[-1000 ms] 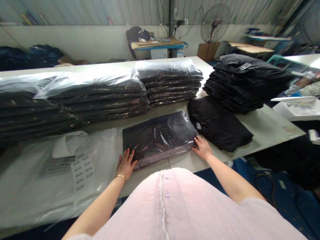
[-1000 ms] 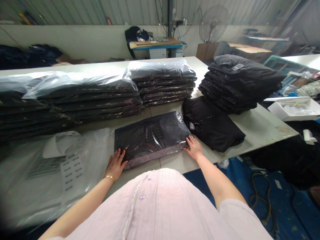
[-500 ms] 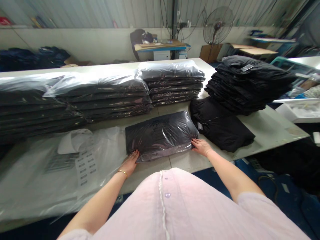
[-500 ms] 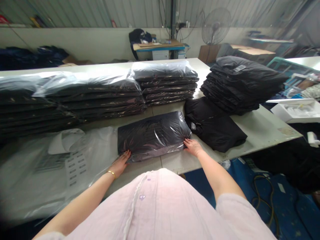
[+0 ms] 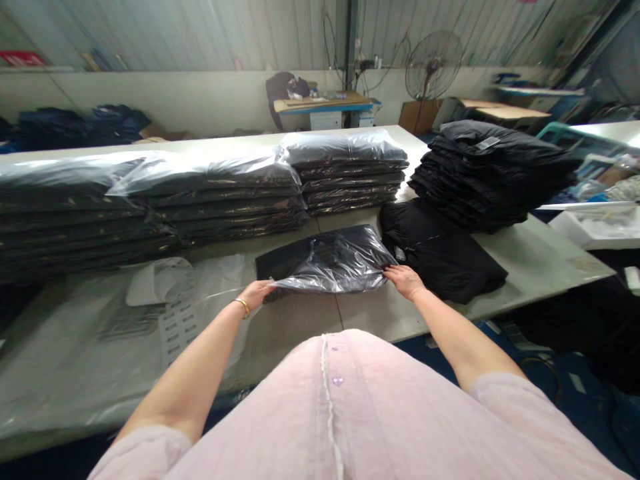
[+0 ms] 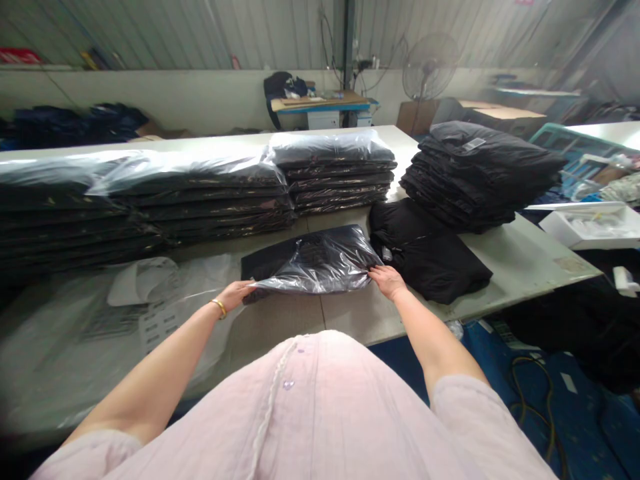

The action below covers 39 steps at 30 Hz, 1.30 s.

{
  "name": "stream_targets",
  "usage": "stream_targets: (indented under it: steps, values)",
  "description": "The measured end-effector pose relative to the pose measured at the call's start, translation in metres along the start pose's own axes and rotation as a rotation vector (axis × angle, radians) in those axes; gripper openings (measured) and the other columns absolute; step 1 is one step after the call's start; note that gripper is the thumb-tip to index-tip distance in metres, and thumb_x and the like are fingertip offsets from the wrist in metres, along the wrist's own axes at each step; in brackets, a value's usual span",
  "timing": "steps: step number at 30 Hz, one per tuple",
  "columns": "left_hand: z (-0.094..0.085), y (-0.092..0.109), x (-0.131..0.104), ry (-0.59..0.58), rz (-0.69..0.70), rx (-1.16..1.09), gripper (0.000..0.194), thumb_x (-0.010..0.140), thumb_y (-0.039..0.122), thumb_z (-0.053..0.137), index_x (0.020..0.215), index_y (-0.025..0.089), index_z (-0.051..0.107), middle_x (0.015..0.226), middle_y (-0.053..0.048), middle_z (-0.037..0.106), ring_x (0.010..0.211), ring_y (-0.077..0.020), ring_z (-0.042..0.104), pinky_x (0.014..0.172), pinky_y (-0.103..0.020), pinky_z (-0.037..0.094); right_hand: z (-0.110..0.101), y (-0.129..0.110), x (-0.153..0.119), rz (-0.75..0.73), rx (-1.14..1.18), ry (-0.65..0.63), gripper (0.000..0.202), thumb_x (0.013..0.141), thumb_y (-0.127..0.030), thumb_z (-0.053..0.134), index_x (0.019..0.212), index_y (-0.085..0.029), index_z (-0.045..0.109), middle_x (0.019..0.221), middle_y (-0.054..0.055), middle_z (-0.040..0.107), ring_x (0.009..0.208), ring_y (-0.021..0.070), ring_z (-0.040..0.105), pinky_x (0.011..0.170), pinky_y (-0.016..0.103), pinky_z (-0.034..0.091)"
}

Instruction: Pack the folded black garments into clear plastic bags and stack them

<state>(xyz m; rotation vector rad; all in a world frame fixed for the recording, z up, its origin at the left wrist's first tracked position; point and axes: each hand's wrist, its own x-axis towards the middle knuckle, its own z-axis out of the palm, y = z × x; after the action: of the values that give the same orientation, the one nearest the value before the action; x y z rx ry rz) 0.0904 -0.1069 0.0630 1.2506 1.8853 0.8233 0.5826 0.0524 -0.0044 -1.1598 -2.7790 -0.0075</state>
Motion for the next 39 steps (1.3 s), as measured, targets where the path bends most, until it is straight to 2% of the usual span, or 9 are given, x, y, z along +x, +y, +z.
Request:
stream_targets:
  steps: [3,6,12,16,20,25,32,36,39]
  values:
    - [-0.021,0.019,0.006,0.136,0.134,0.148,0.055,0.075,0.060,0.059,0.108,0.018,0.074,0.114,-0.010,0.071,0.109,-0.0270,0.062,0.095,-0.036,0.047,-0.032,0.003,0.024,0.116,0.063,0.207,0.034,0.094,-0.018,0.041,0.115,-0.019,0.068,0.126,0.008,0.065,0.116,0.0192,0.058,0.102,0.032,0.040]
    - [-0.043,0.042,0.008,0.383,0.153,0.370,0.044,0.086,0.051,0.051,0.116,0.026,0.070,0.118,-0.006,0.070,0.109,-0.0248,0.062,0.088,-0.032,0.047,-0.070,0.000,0.048,0.209,0.082,0.367,0.033,0.095,-0.021,0.041,0.113,-0.018,0.067,0.115,0.007,0.069,0.103,0.0205,0.062,0.093,0.032,0.043]
    - [-0.069,0.095,0.009,0.728,0.258,0.439,0.037,0.089,0.050,0.049,0.102,0.023,0.072,0.095,-0.003,0.072,0.086,-0.0185,0.063,0.070,-0.023,0.042,-0.144,-0.010,0.080,0.314,0.026,0.609,0.032,0.097,-0.028,0.038,0.109,-0.020,0.066,0.099,0.007,0.069,0.090,0.0214,0.060,0.086,0.033,0.038]
    - [-0.076,0.110,0.018,0.768,0.243,0.457,0.037,0.088,0.052,0.051,0.092,0.021,0.070,0.089,-0.003,0.071,0.082,-0.0170,0.061,0.071,-0.024,0.042,-0.164,-0.005,0.097,0.327,-0.062,0.648,0.034,0.097,-0.028,0.036,0.114,-0.019,0.064,0.096,0.008,0.067,0.089,0.0221,0.057,0.088,0.035,0.034]
    - [-0.071,0.095,0.040,0.665,0.017,0.519,0.045,0.080,0.060,0.057,0.105,0.024,0.067,0.105,-0.006,0.071,0.097,-0.0255,0.063,0.080,-0.032,0.046,-0.144,-0.001,0.114,0.343,-0.077,0.548,0.037,0.096,-0.029,0.037,0.124,-0.020,0.061,0.109,0.011,0.066,0.104,0.0255,0.055,0.095,0.039,0.032]
    - [-0.050,0.041,0.070,0.463,-0.092,0.530,0.088,0.067,0.063,0.068,0.135,0.010,0.048,0.139,-0.022,0.051,0.129,-0.0370,0.047,0.102,-0.044,0.041,-0.092,-0.011,0.118,0.347,-0.002,0.372,0.049,0.095,-0.029,0.039,0.141,-0.015,0.046,0.145,0.016,0.045,0.133,0.0304,0.037,0.108,0.044,0.028]
    - [0.022,-0.011,0.067,0.239,0.011,0.627,0.077,0.085,0.057,0.049,0.145,0.010,0.037,0.151,-0.020,0.038,0.142,-0.0335,0.030,0.114,-0.045,0.028,-0.029,-0.042,0.103,0.241,0.099,-0.055,0.045,0.097,-0.041,0.040,0.134,-0.020,0.055,0.143,0.012,0.050,0.134,0.0265,0.041,0.109,0.042,0.033]
    - [0.060,-0.020,0.051,0.186,0.077,0.759,0.073,0.090,0.056,0.041,0.148,0.014,0.035,0.154,-0.018,0.033,0.143,-0.0348,0.026,0.114,-0.048,0.025,-0.015,-0.064,0.111,0.176,0.180,-0.107,0.040,0.098,-0.032,0.038,0.131,-0.024,0.058,0.140,0.006,0.053,0.131,0.0225,0.044,0.108,0.038,0.035]
    - [0.074,-0.024,0.043,0.203,0.083,0.811,0.067,0.093,0.053,0.036,0.148,0.015,0.036,0.155,-0.017,0.031,0.144,-0.0339,0.024,0.115,-0.050,0.022,-0.012,-0.078,0.132,0.116,0.210,-0.129,0.040,0.097,-0.026,0.038,0.132,-0.026,0.057,0.141,0.004,0.052,0.127,0.0222,0.047,0.106,0.037,0.037]
